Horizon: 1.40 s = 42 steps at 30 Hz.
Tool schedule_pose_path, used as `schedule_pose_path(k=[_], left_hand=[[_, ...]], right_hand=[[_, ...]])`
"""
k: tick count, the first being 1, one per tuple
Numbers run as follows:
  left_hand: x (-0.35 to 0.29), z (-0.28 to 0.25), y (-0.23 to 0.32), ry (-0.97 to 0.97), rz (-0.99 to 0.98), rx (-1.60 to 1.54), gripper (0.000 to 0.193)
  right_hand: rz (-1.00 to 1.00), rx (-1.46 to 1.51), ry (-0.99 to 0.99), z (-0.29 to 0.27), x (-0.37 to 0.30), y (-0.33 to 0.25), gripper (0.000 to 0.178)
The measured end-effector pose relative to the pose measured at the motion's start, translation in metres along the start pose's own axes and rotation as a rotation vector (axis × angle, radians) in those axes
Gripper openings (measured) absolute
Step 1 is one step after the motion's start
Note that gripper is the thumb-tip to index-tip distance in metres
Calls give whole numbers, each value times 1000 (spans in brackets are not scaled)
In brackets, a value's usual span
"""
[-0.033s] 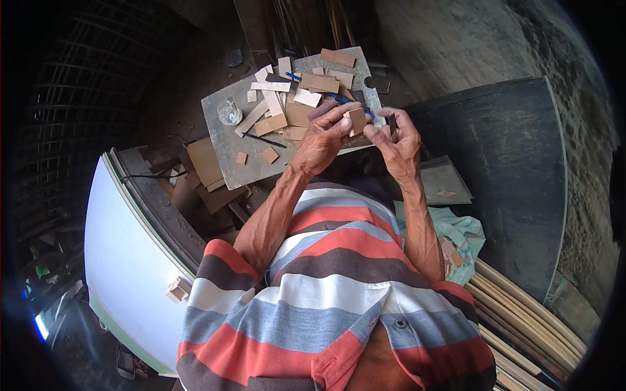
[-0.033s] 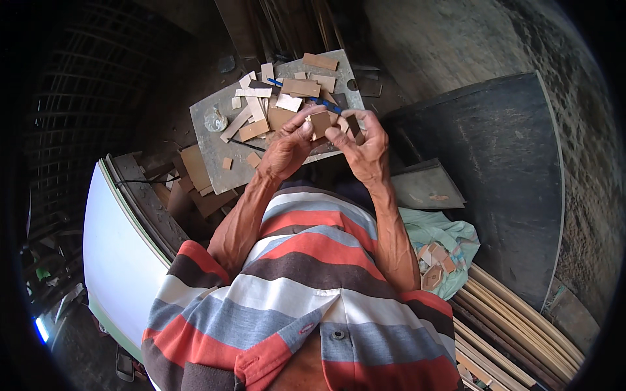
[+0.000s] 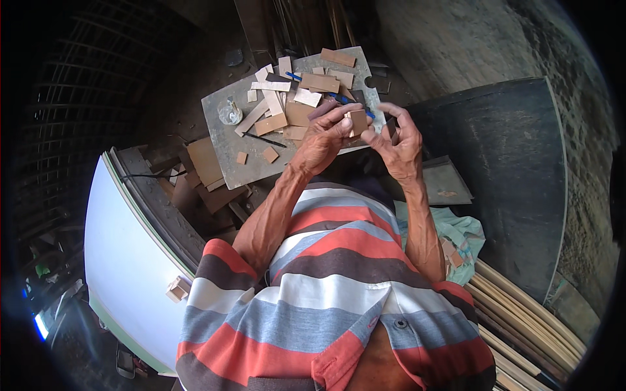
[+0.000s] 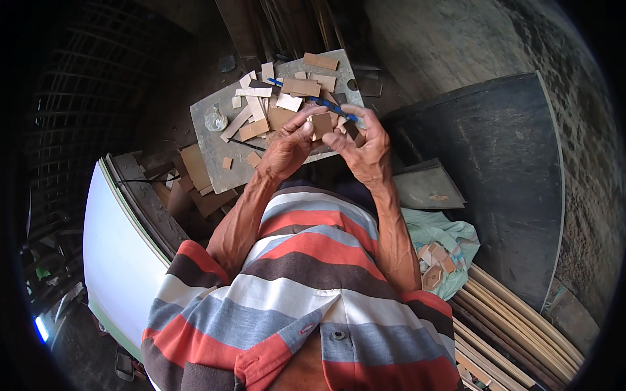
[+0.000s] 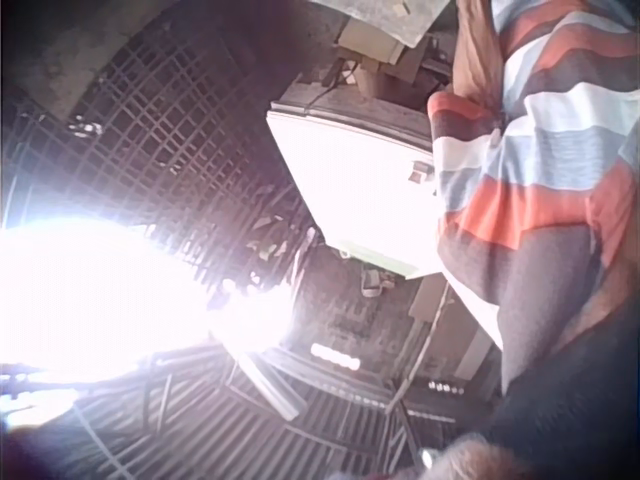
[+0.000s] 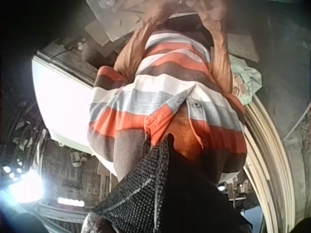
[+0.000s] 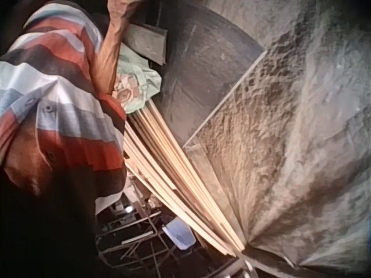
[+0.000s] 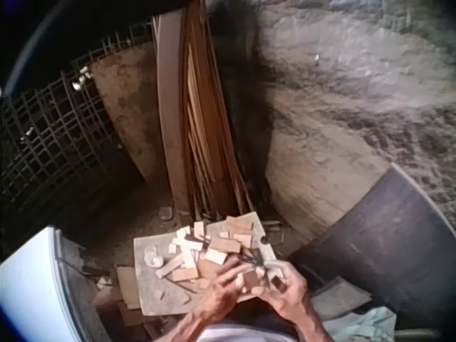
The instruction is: The person handles small rectangular wooden pieces on a cluttered workbench, picking them up, inspecting them, and placing them back down. They use a blue utility knife to score or cut a piece of wood on the table. The person continues to sort and handle the wooden pieces throughout the clip.
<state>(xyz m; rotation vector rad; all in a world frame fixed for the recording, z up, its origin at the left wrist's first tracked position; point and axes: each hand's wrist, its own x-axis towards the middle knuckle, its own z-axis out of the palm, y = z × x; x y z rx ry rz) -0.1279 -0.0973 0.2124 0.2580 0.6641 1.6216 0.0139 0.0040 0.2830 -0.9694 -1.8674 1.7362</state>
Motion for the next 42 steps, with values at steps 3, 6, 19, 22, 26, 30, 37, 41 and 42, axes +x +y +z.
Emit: schedule_pose_path(k=[3,6,19,22,26,30,37,41,42], left_hand=[[-1,3,0,32,-29,72,58],[1,3,-5,31,-26,71,69],[5,-5,-18,91,-37,83,71],[3,-1,-17,111,-37,81,64],[3,-4,-20,99,-29,71,61],[3,8,-15,101,-107,51,58],[1,-4,-23,137,-191,142,41],[-4,8,-21,127,-121,200,33],[-5,14,-19,138,-90,237,31]], right_hand=[[-49,15,-111,-4,0,-7,47],[-109,-181,-151,-10,4,0,52],[-91,-308,-159,-19,4,21,52],[-125,-283,-162,-18,3,18,53],[-71,-226,-179,-18,2,16,53],[-58,-105,-191,-20,4,26,53],[41,-2,-178,-22,-1,35,43],[-85,-221,-136,-19,-5,35,42],[-153,-371,-120,-18,-5,34,42]])
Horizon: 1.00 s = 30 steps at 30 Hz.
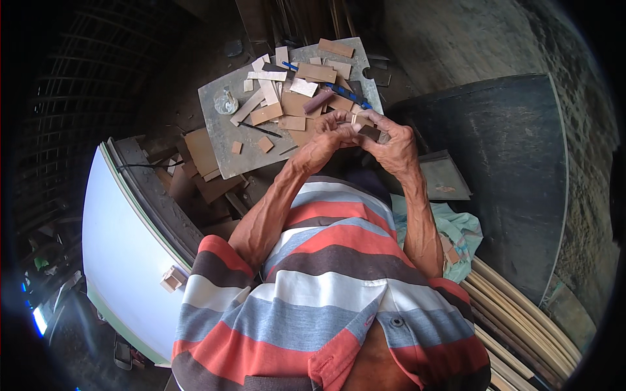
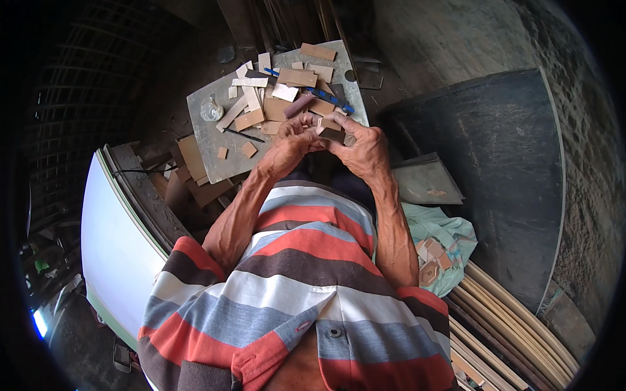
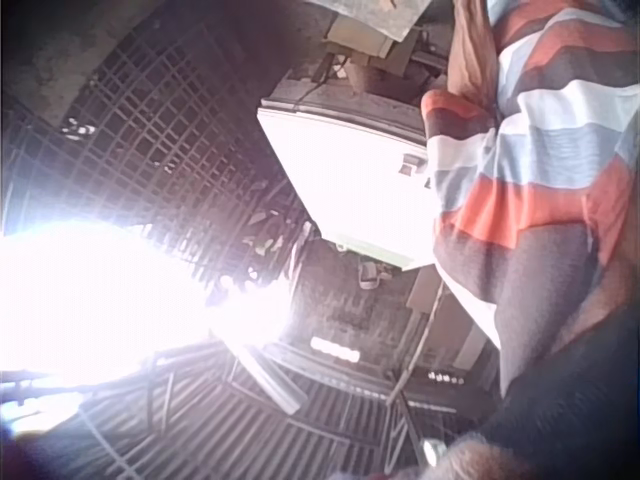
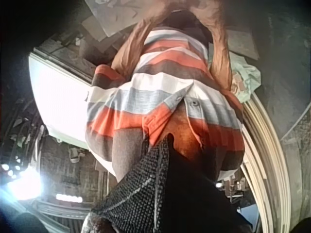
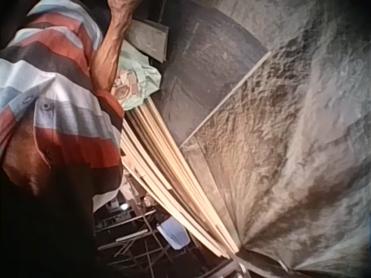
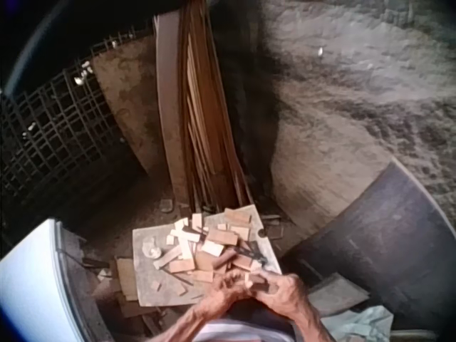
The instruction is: The person handles small rectangular wooden pieces on a cluttered workbench, picking them up, inspecting them, and placing them back down. They use a blue utility knife to score or cut a piece of wood on the table. The person continues to sort and handle the wooden pieces throughout the clip.
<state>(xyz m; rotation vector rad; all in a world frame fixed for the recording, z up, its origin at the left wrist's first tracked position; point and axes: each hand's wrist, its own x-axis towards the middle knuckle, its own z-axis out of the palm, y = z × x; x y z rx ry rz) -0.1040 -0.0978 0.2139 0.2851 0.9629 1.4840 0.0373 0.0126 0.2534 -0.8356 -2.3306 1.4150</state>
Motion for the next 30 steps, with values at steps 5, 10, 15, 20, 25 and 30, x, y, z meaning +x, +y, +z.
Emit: schedule_pose_path(k=[5,10,15,20,25,30], left_hand=[[1,-4,-11,71,76,118,23],[2,-15,-14,-22,24,-101,16],[-1,-7,-6,-63,-52,-207,15],[0,-4,-6,-42,-113,-217,14],[2,-3,-8,-19,-136,-208,9],[2,-7,-15,-1,-140,-267,7]], right_hand=[[33,5,48,9,-5,0,48],[86,336,68,5,-8,3,49],[92,336,21,2,-9,10,45],[226,291,-53,-5,-9,10,46],[235,327,-82,-5,-9,32,48],[236,328,-110,-5,-7,25,46]])
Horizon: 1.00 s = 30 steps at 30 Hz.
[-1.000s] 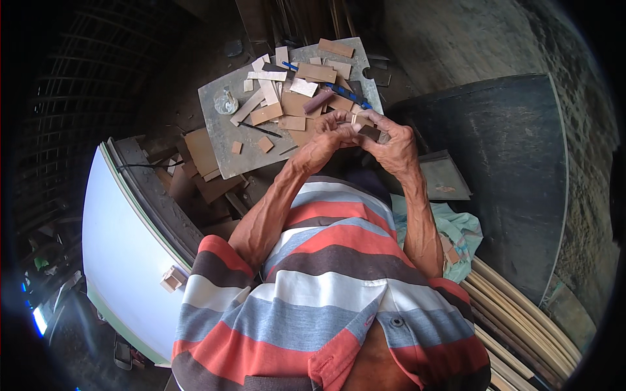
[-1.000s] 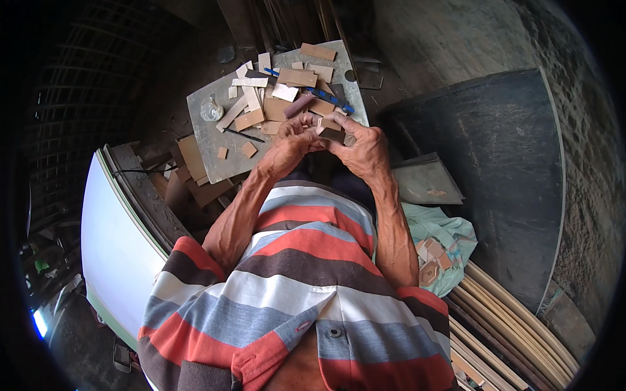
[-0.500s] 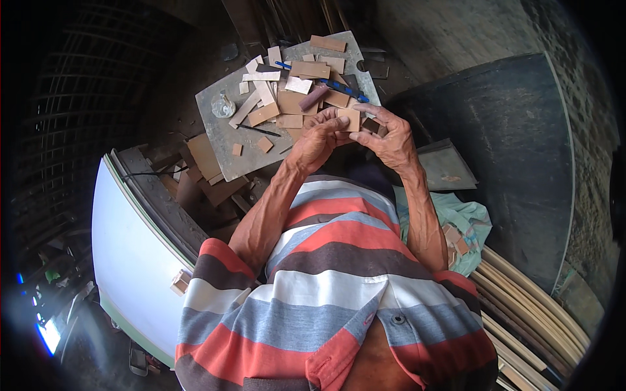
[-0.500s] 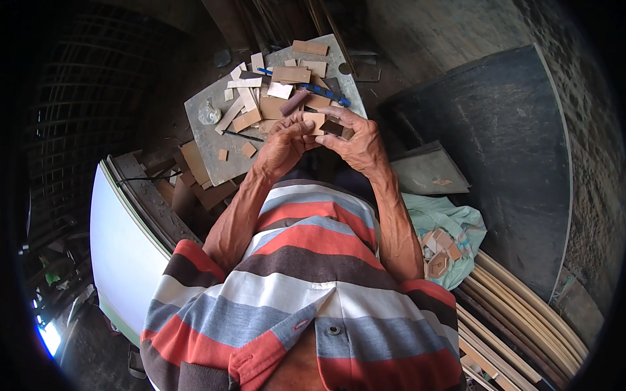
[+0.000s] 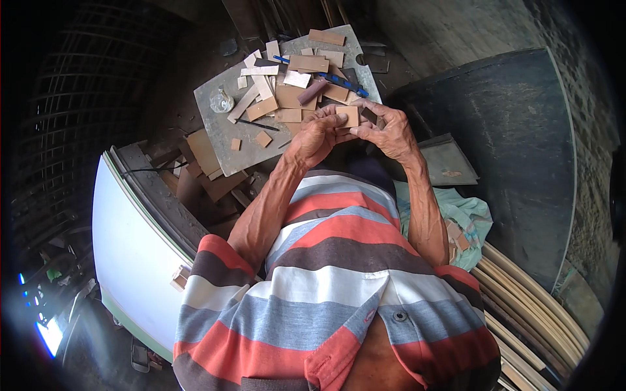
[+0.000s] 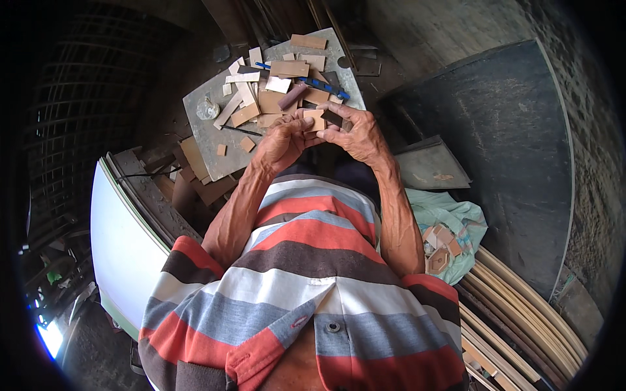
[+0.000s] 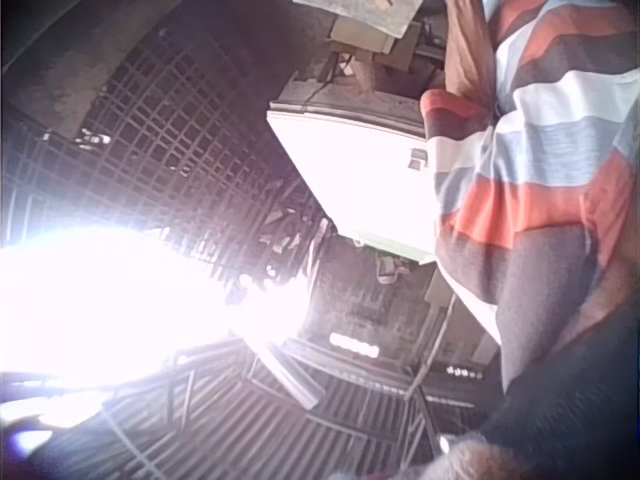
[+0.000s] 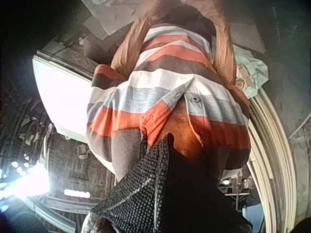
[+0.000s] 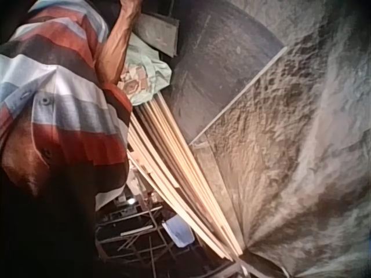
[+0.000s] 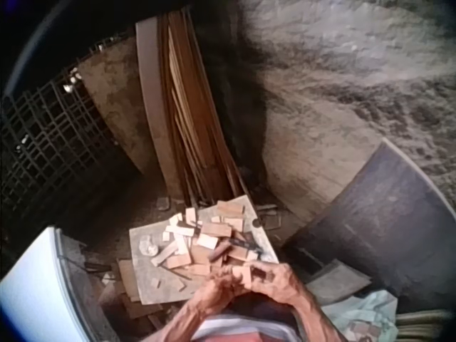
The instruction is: The person handles small rectangular wooden pieces on a cluttered workbench, picking them up, inspecting them, and placing them back down. They use a blue utility knife to score or cut a piece of wood on the table. The person continues to sort and handle the wooden pieces throughout the clip.
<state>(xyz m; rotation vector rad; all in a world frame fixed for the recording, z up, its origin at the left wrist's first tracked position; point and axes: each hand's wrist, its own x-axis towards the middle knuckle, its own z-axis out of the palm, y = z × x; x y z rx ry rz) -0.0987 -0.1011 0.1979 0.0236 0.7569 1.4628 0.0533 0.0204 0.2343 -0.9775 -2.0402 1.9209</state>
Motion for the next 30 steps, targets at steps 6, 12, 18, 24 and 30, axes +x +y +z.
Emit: schedule_pose_path(k=[6,12,18,24,30], left_hand=[[-3,6,-9,130,253,295,16],[-6,7,-12,210,458,594,21],[-9,22,-9,233,345,222,30],[-8,2,-14,221,391,615,39],[-13,3,-14,308,380,649,35]], right_hand=[[-77,216,100,12,-5,-11,39],[-50,-37,128,10,-2,13,28],[-40,166,205,18,3,26,22],[225,377,123,18,0,17,22],[127,337,144,25,2,27,23]])
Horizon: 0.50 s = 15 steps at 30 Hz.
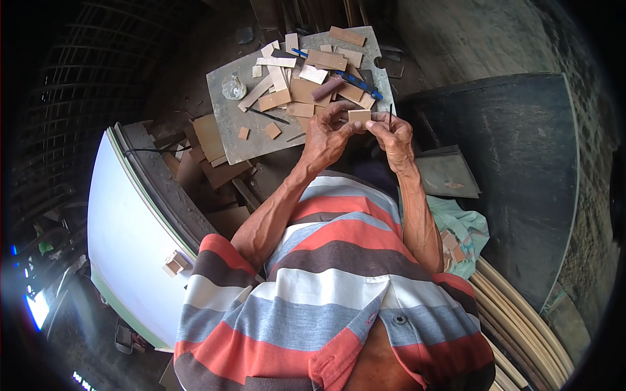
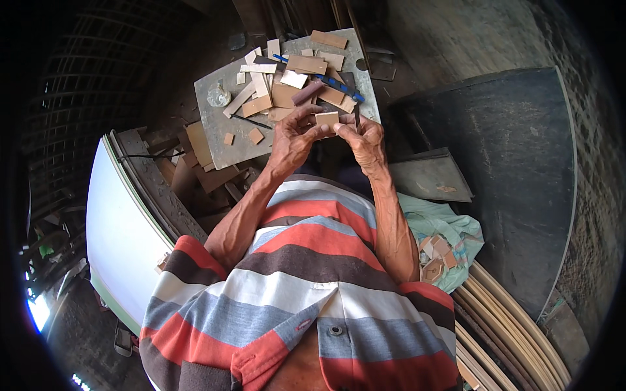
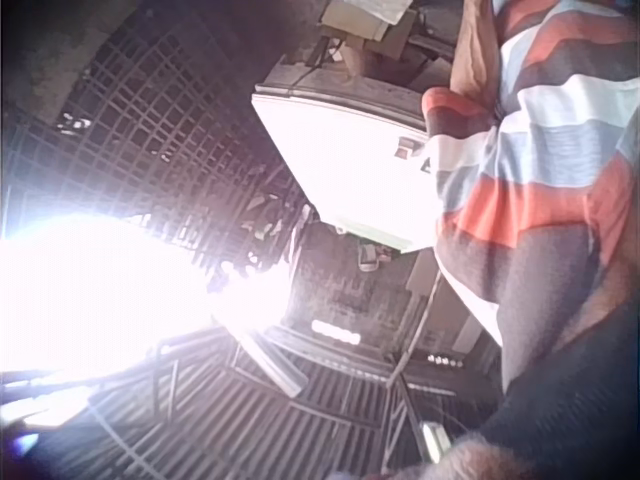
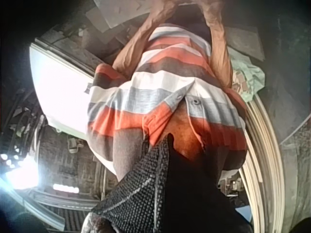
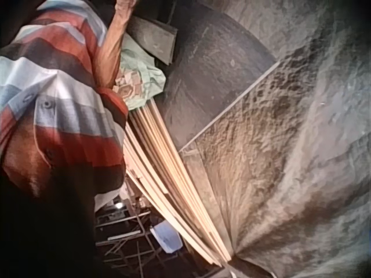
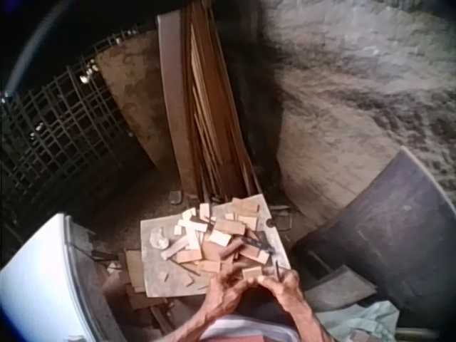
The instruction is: The person handles small rectangular wooden pieces on a cluttered workbench, picking them up, inspecting them, and placing them back down. They use a blue utility knife to score or cut a piece of wood on the table. The person continues to sort and handle the wooden pieces throughout the clip.
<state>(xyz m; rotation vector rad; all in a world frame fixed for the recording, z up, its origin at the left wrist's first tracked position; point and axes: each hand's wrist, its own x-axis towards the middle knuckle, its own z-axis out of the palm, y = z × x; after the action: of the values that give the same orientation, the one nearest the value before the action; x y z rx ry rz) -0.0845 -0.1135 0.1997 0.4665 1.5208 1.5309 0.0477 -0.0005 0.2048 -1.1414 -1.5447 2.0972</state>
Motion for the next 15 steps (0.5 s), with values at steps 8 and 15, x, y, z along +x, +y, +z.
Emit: schedule_pose_path(k=[8,15], left_hand=[[3,0,4,93,-205,-208,18],[9,-1,-3,125,-219,-222,21]], right_hand=[[-249,-369,29,8,-1,0,38],[-372,-592,124,23,-4,-3,49]])
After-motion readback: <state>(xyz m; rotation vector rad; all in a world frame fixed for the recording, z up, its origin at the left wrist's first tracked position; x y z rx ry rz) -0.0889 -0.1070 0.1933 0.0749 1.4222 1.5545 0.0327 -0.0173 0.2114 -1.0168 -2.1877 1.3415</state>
